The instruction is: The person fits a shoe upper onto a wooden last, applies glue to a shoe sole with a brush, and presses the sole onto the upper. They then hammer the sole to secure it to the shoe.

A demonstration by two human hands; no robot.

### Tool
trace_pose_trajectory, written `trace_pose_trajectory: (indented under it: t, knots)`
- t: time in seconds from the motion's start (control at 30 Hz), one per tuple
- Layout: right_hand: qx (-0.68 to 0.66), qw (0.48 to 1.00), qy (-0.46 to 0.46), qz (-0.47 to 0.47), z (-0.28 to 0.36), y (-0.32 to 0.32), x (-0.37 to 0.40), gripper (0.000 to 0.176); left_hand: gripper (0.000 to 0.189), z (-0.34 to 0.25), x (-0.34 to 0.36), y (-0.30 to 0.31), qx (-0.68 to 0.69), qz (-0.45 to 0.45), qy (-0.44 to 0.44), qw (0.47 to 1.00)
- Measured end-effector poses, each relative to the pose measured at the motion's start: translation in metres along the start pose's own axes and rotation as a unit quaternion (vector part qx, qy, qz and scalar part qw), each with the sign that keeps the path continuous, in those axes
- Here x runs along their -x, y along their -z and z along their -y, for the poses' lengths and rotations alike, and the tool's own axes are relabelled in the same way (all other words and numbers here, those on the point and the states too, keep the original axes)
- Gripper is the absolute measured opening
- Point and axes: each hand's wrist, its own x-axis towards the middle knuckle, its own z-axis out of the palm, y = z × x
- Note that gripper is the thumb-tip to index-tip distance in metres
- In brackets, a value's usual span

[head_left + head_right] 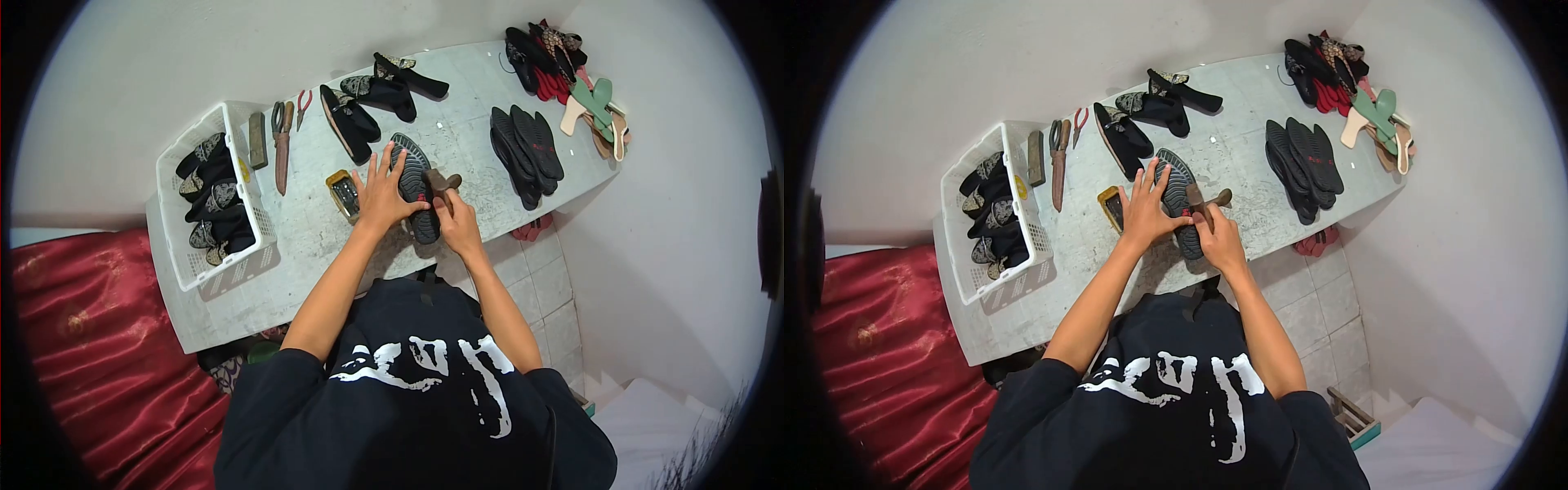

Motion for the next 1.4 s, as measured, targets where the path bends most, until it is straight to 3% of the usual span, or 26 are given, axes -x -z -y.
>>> trace_pose_trajectory:
  t: [0.1, 0.2, 0.33, 0.43, 0.53, 0.87, 0.97, 1.17, 1.27, 1.4]
  knots:
    - [-0.037, 0.999, 0.031, -0.012, 0.012, -0.002, 0.005, 0.039, 0.137, 0.0, -0.006, 0.006, 0.003, 0.008, 0.004, 1.0]
    - [0.031, 0.999, -0.022, 0.013, 0.007, -0.003, 0.0, 0.038, 0.136, 0.002, -0.015, 0.008, 0.007, 0.019, 0.021, 1.0]
    - [-0.024, 0.998, 0.033, -0.045, -0.001, -0.019, -0.001, 0.028, 0.132, 0.002, -0.019, 0.008, 0.013, -0.008, 0.014, 1.0]
    - [-0.012, 0.999, 0.039, -0.032, -0.002, -0.013, -0.003, 0.03, 0.131, -0.001, -0.011, 0.013, 0.032, 0.017, 0.033, 0.999]
    - [0.036, 0.999, -0.011, 0.005, 0.004, -0.006, -0.007, 0.029, 0.131, 0.006, -0.01, 0.005, 0.1, 0.024, 0.045, 0.994]
    - [-0.002, 1.0, 0.023, 0.018, 0.015, -0.026, -0.001, 0.035, 0.118, -0.002, -0.013, 0.025, 0.138, 0.137, 0.095, 0.976]
    - [0.047, 0.997, -0.013, 0.054, 0.012, -0.018, -0.005, 0.036, 0.12, 0.001, -0.012, 0.015, 0.138, 0.107, 0.088, 0.981]
    - [0.046, 0.998, -0.01, 0.031, 0.007, -0.012, 0.004, 0.036, 0.121, 0.0, -0.014, 0.023, 0.134, 0.112, 0.084, 0.981]
    - [0.0, 1.0, 0.009, -0.027, 0.006, -0.015, 0.008, 0.037, 0.123, 0.003, -0.019, 0.023, 0.116, 0.102, 0.068, 0.986]
    - [0.033, 0.999, -0.027, 0.016, 0.011, -0.007, 0.008, 0.033, 0.123, 0.002, -0.026, 0.031, 0.11, 0.128, 0.077, 0.983]
